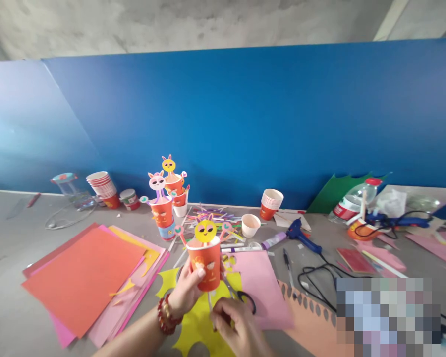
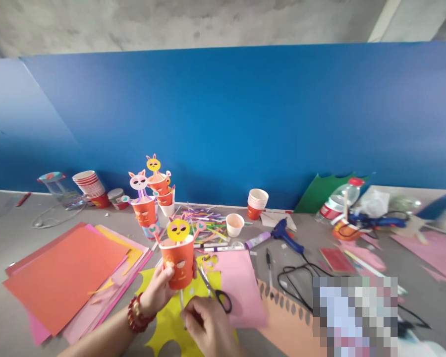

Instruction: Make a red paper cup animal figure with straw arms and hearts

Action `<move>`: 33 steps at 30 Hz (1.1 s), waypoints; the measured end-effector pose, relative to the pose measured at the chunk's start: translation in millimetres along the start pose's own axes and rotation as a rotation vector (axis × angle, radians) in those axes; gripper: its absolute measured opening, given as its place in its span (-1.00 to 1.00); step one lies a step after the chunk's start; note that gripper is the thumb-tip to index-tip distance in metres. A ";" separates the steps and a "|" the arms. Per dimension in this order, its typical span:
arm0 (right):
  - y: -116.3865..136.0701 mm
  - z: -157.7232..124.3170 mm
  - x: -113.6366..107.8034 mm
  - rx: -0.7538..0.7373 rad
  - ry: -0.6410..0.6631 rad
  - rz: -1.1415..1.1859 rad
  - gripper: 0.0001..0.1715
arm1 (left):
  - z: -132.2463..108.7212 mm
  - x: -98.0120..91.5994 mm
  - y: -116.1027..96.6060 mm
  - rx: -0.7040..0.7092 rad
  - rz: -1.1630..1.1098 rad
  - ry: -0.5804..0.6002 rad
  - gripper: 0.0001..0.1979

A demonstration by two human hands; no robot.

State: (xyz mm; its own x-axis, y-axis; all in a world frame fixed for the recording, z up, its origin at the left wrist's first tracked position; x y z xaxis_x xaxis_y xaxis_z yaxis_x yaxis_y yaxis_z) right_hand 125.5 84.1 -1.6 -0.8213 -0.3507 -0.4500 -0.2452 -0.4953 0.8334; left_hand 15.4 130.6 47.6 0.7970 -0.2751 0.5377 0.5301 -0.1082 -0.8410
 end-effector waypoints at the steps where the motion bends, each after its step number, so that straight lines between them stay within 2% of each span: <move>1: -0.1 -0.8 3.1 -0.002 0.026 -0.006 -0.80 | 1.5 -1.0 -5.3 0.022 0.000 -0.003 -0.56; 3: -0.9 -2.6 7.9 0.000 0.060 0.003 -0.82 | 3.5 -3.0 -13.7 0.057 0.005 -0.005 -0.54; 6: 0.1 -2.8 6.4 -0.018 0.027 -0.001 -0.79 | 2.9 -5.2 -14.1 0.053 0.000 -0.003 -0.52; 11: 1.9 1.4 -5.5 -0.023 -0.097 0.065 -0.70 | -5.1 0.1 15.6 -0.084 -0.029 0.035 -0.55; 13: 2.0 2.1 -7.5 -0.026 -0.109 0.075 -0.70 | -6.9 2.8 24.0 -0.125 -0.033 0.058 -0.55; 15: 2.3 1.4 -5.5 -0.039 -0.074 0.047 -0.73 | -5.9 0.3 22.6 -0.116 -0.039 0.048 -0.53; 18: 0.5 -1.6 0.1 -0.041 -0.011 0.005 -0.78 | -2.3 -10.5 8.8 -0.031 -0.045 -0.019 -0.48; 21: -1.3 -2.4 -0.5 -0.033 -0.035 0.016 -0.79 | -1.2 -14.7 5.8 -0.022 -0.052 -0.038 -0.44; 25: -1.8 0.2 -8.5 -0.011 -0.127 0.095 -0.70 | -5.2 -6.1 25.5 -0.126 -0.061 0.015 -0.41; 28: 0.2 1.8 -11.7 -0.018 -0.138 0.146 -0.72 | -7.4 -4.6 34.4 -0.153 -0.048 0.007 -0.36; 30: -1.0 1.5 -12.1 -0.013 -0.135 0.147 -0.72 | -6.0 -7.0 31.2 -0.136 -0.012 -0.021 -0.35; 33: -9.0 -1.0 -10.6 0.010 -0.150 0.138 -0.71 | 2.1 -4.7 13.9 -0.094 0.083 -0.025 -0.34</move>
State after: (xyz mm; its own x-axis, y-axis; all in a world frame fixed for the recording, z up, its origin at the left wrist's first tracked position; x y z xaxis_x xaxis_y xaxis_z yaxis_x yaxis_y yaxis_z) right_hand 136.9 91.5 -4.6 -0.9148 -0.2921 -0.2788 -0.1293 -0.4421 0.8876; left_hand 19.6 132.3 33.5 0.8445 -0.2634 0.4662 0.4334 -0.1752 -0.8840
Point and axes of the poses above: each hand's wrist, its own z-axis towards the middle knuckle, its own x-axis out of the palm, y = z × x, the point moved 8 cm from there along z, towards the middle knuckle, and after that the axes turned 11 degrees about -x, right-handed, at the moved point
